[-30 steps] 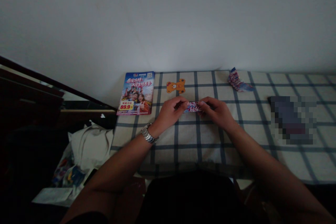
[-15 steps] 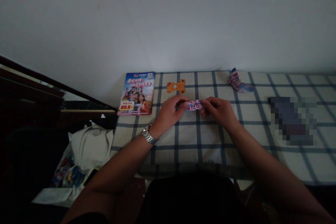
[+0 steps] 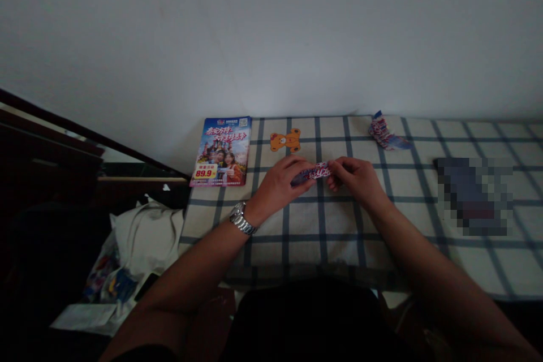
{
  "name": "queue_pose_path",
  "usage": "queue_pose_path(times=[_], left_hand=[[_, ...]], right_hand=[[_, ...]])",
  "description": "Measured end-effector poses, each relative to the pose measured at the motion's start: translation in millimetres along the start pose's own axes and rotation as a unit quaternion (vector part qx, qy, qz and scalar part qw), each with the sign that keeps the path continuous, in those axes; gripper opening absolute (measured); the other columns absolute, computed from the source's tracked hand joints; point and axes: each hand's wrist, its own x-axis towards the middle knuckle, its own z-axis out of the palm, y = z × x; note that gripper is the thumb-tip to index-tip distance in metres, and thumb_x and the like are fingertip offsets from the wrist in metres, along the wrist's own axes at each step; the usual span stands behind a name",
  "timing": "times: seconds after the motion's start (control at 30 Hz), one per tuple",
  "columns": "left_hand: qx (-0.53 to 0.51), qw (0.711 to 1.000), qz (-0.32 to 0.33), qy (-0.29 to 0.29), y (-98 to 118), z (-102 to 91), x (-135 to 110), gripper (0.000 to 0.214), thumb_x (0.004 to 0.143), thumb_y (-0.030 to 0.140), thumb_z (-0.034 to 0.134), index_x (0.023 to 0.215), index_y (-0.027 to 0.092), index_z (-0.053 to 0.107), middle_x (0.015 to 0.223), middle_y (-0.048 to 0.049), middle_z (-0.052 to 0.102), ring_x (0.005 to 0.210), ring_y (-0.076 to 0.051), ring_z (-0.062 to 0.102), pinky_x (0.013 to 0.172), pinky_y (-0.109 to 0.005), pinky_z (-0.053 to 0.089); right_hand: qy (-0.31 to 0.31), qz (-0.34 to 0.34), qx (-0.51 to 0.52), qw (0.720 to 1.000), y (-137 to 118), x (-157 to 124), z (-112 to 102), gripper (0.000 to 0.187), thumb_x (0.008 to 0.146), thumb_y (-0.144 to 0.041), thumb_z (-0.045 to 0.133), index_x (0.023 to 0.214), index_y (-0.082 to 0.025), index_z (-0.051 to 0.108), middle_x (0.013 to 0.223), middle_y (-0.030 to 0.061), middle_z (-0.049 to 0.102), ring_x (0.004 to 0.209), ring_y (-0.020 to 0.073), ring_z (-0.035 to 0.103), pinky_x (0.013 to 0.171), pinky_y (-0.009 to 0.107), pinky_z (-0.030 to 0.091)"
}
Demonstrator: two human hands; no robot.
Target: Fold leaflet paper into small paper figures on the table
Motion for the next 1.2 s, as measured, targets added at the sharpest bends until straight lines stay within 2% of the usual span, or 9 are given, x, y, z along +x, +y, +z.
queue_pose_path(times=[0.2,0.33,0.47,0.63,0.8,0.93,1.03,1.13,1.2], left_hand=[[-0.004,1.000,-0.009,0.015,1.2,0.1,1.5,0.025,0.098,0.024,0.071,0.122,0.023,0.066,0.117,-0.0045,0.067,0.111,-0.019,0.066,0.101,-0.038,0.057],[-0.005,1.000,-0.012,0.028,0.1,0.5,1.7,0.024,0.097,0.023,0.072,0.120,0.023,0.066,0.116,-0.0048,0.067,0.111,-0.020,0.066,0.102,-0.039,0.057],[-0.015,0.999,-0.010,0.027,0.9,-0.8,1.4,0.027,0.096,0.030,0.075,0.120,0.024,0.066,0.118,-0.0056,0.068,0.115,-0.022,0.065,0.105,-0.041,0.055],[-0.080,0.996,-0.029,0.041,1.4,-1.9,1.2,0.024,0.103,0.028,0.065,0.126,0.022,0.064,0.112,-0.0060,0.071,0.101,-0.017,0.069,0.092,-0.034,0.058],[-0.074,0.996,-0.040,0.020,-0.5,0.6,0.8,0.011,0.100,0.023,0.067,0.111,0.022,0.069,0.100,-0.0015,0.073,0.089,-0.014,0.069,0.081,-0.027,0.056],[-0.047,0.996,-0.046,0.066,-1.7,2.7,0.4,0.006,0.098,0.019,0.070,0.103,0.021,0.069,0.091,0.0004,0.070,0.082,-0.014,0.067,0.077,-0.027,0.054],[-0.017,0.993,-0.056,0.100,-1.9,1.8,-0.1,0.006,0.098,0.018,0.070,0.103,0.022,0.069,0.092,0.0006,0.068,0.083,-0.014,0.066,0.077,-0.027,0.053],[0.007,0.991,-0.055,0.118,-0.6,0.2,-0.1,0.006,0.098,0.017,0.069,0.102,0.021,0.069,0.093,0.0001,0.068,0.086,-0.014,0.065,0.078,-0.027,0.053],[0.014,0.991,-0.048,0.124,1.3,0.1,0.3,0.006,0.098,0.016,0.069,0.101,0.021,0.068,0.095,-0.0004,0.068,0.088,-0.015,0.065,0.079,-0.028,0.054]], right_hand=[[-0.021,-0.009,0.000,1.000,1.9,0.2,-0.8,0.046,0.088,-0.066,0.073,0.087,-0.020,0.075,0.070,0.0041,0.076,0.058,0.0168,0.071,0.057,0.029,0.063],[-0.039,-0.006,0.008,0.999,3.9,0.0,-0.2,0.041,0.085,-0.059,0.080,0.098,-0.020,0.076,0.080,0.0047,0.079,0.067,0.0188,0.074,0.065,0.032,0.066],[-0.037,-0.024,-0.008,0.999,7.5,1.4,-1.9,0.037,0.086,-0.054,0.080,0.100,-0.020,0.075,0.081,0.0041,0.078,0.069,0.0196,0.074,0.067,0.034,0.064],[-0.023,-0.091,-0.072,0.993,7.7,0.9,-5.1,0.027,0.090,-0.048,0.077,0.095,-0.022,0.075,0.078,0.0017,0.074,0.067,0.0174,0.067,0.061,0.030,0.055],[-0.038,-0.113,-0.085,0.989,8.9,-0.6,-2.8,0.024,0.092,-0.047,0.075,0.097,-0.023,0.075,0.078,0.0012,0.072,0.070,0.0177,0.066,0.062,0.030,0.053],[-0.005,-0.110,-0.045,0.993,12.1,-0.3,0.6,0.032,0.085,-0.046,0.083,0.101,-0.025,0.065,0.083,0.0002,0.074,0.070,0.0174,0.069,0.063,0.030,0.055],[0.030,-0.103,-0.020,0.994,13.4,-1.6,1.7,0.038,0.082,-0.048,0.086,0.092,-0.026,0.057,0.077,-0.0005,0.073,0.065,0.0171,0.069,0.058,0.029,0.055],[0.032,-0.096,-0.014,0.995,12.1,-4.4,3.6,0.035,0.086,-0.051,0.082,0.086,-0.024,0.059,0.073,0.0014,0.073,0.062,0.0176,0.070,0.058,0.030,0.058],[0.006,-0.085,-0.003,0.996,10.6,-6.0,6.4,0.034,0.087,-0.053,0.081,0.089,-0.024,0.063,0.077,0.0027,0.076,0.065,0.0185,0.072,0.061,0.032,0.061]])
